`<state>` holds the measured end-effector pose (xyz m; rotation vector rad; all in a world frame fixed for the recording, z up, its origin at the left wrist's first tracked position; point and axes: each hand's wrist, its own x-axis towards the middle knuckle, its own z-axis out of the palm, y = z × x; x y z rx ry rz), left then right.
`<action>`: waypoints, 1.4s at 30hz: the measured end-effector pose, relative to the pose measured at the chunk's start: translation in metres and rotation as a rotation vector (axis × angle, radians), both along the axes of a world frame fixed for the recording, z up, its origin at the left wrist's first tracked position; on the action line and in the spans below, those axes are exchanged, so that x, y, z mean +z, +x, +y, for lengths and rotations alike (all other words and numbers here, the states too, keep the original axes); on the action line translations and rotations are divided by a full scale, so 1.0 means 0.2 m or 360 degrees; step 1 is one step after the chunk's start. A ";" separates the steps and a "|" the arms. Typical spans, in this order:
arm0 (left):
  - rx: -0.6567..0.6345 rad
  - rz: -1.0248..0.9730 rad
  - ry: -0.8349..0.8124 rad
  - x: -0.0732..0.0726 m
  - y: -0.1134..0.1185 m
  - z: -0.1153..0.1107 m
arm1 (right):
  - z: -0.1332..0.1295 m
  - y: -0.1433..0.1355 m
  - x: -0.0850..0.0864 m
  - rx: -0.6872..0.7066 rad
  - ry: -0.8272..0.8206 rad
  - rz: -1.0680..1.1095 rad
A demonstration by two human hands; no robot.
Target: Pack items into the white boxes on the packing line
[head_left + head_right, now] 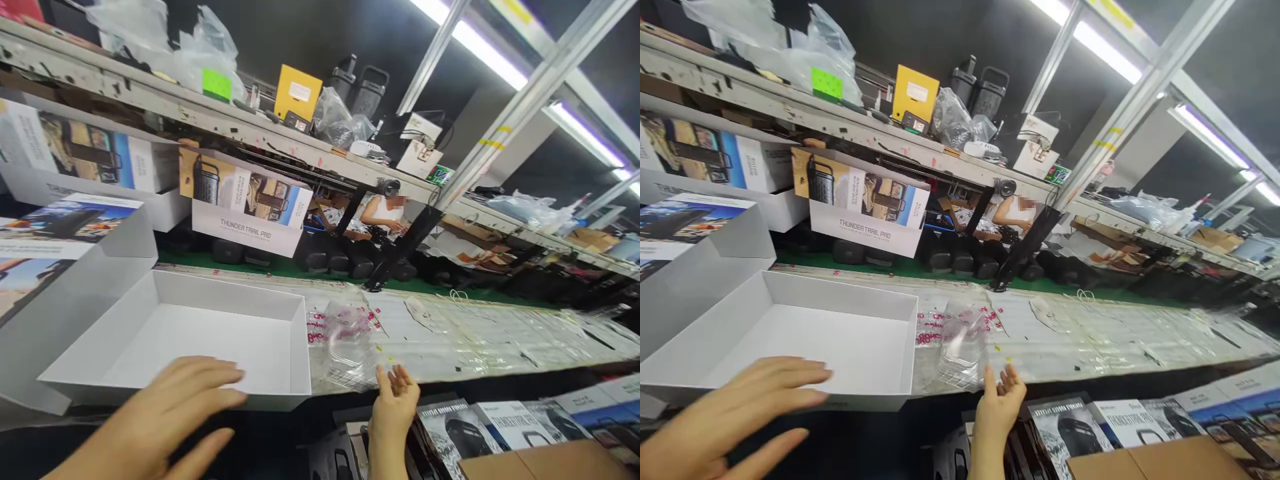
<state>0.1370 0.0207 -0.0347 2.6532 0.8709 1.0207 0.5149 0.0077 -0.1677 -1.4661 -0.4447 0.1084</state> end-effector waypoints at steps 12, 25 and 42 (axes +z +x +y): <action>-0.0328 0.1273 -0.0433 -0.01 1.32 0.31 | -0.05 -0.07 -0.16 0.0477 -0.0095 0.0356; -0.0554 0.1341 -0.0610 -0.14 1.36 0.49 | -0.01 -0.14 -0.15 0.0253 -0.0241 0.0267; -0.1328 -0.0883 -0.1881 0.38 0.53 0.21 | -0.14 -0.17 0.32 0.1093 0.0252 -0.0053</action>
